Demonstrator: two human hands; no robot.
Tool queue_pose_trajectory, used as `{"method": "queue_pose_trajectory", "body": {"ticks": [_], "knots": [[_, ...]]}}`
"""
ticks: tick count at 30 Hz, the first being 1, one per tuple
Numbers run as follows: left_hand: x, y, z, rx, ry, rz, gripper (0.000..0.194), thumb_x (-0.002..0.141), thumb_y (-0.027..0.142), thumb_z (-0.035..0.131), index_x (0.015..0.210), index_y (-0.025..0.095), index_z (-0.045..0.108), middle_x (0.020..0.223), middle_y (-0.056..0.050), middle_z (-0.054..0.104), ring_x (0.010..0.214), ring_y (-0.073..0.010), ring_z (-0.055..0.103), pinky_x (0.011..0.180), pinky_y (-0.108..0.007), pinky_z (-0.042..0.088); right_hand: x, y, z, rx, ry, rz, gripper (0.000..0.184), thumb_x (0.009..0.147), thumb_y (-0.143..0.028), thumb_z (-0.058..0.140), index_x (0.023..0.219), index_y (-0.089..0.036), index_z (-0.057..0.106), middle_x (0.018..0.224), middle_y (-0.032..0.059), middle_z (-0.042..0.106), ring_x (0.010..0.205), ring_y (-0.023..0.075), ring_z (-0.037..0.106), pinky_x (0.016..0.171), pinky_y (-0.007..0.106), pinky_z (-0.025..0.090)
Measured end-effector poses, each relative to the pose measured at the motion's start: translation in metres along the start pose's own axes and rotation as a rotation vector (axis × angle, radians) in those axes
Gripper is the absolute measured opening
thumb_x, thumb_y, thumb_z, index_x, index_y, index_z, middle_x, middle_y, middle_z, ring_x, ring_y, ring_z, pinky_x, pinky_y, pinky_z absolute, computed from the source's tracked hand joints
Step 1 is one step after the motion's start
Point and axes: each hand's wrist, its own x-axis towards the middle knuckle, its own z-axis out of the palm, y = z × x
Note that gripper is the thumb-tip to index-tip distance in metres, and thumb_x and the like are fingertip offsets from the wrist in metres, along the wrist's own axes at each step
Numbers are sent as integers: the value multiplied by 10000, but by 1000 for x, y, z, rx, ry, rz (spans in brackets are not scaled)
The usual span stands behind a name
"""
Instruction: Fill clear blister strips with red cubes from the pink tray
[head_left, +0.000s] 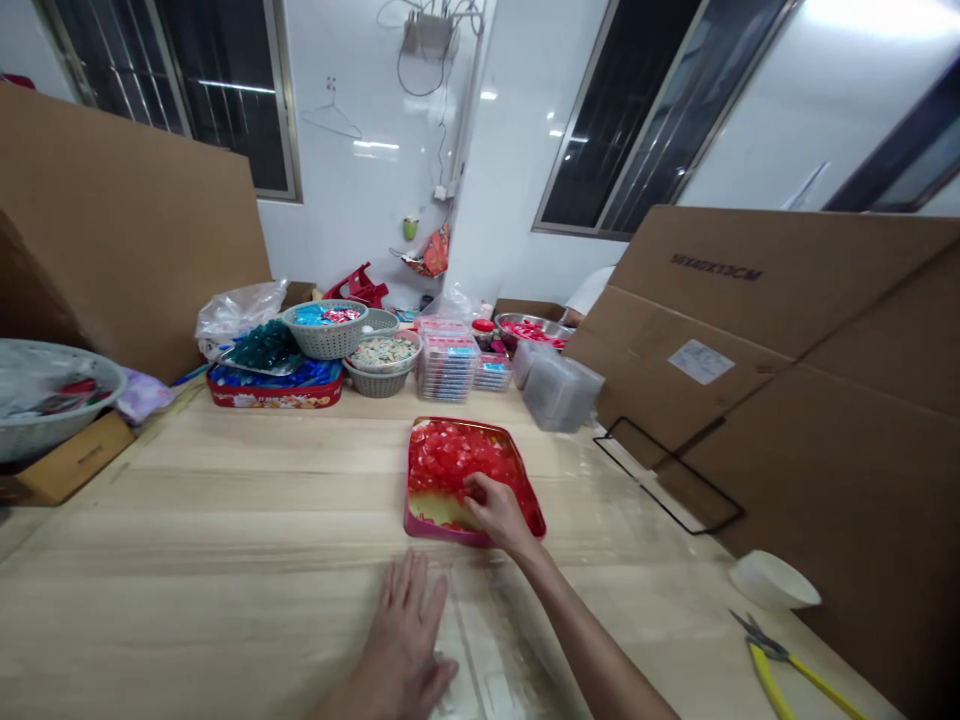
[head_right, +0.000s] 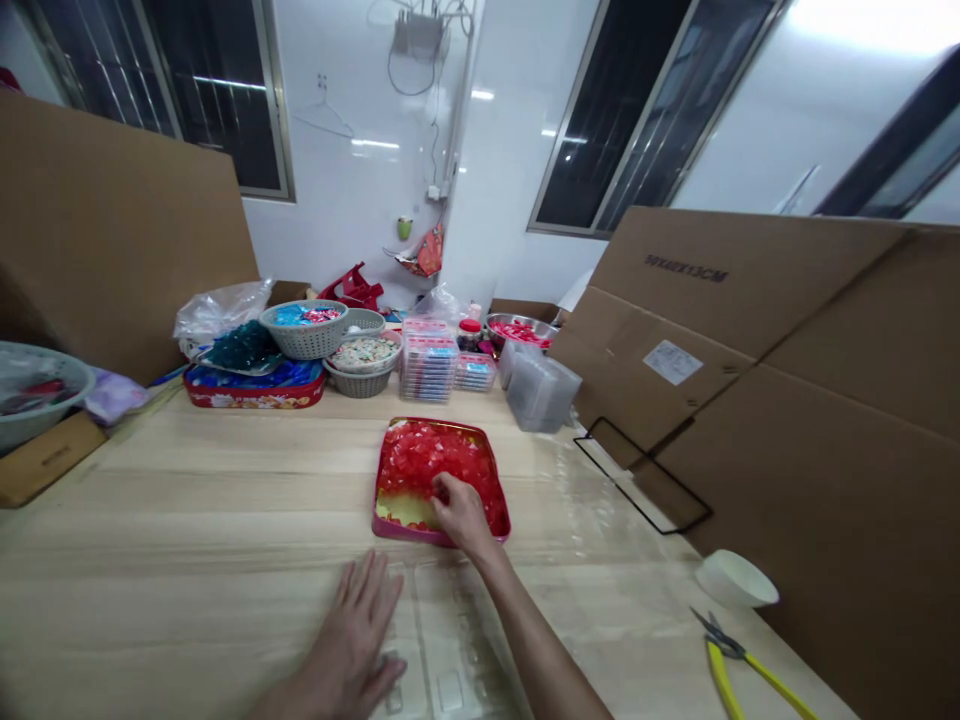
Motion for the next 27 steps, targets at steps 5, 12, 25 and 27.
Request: {"method": "queue_pose_trajectory", "body": {"ticks": [5,12,25,27], "knots": [[-25,15,6,-141,-145,15,730,705,311,638,1362,166,356,1501,-200,156,1368,-418,89,1050,-680,102,-40,-13,-1,505,-18,45,240,740,-304,606,924,-153,640,794,47,671,718,170,621,648,267,490],[-15,28,-20,-1028,374,-300,294,820,349,502,997,149,625,996,-124,673,920,-237,616,834,-400,489,-116,-55,23,861,-87,153,195,701,-347,711,785,-174,677,760,49,677,709,185,614,656,288,499],[-16,40,-14,-1607,402,-601,324,525,323,771,654,141,536,536,4,606,454,-89,509,451,-205,391,-128,-75,3,361,-304,-240,94,806,-185,565,816,-199,658,746,16,617,681,144,564,608,233,441],[-13,36,-14,-1545,426,-609,323,533,336,753,662,147,525,489,26,562,425,-82,472,418,-195,353,-119,-72,5,336,-309,-235,103,791,-153,559,738,-187,641,702,6,606,643,134,559,585,223,427]]}}
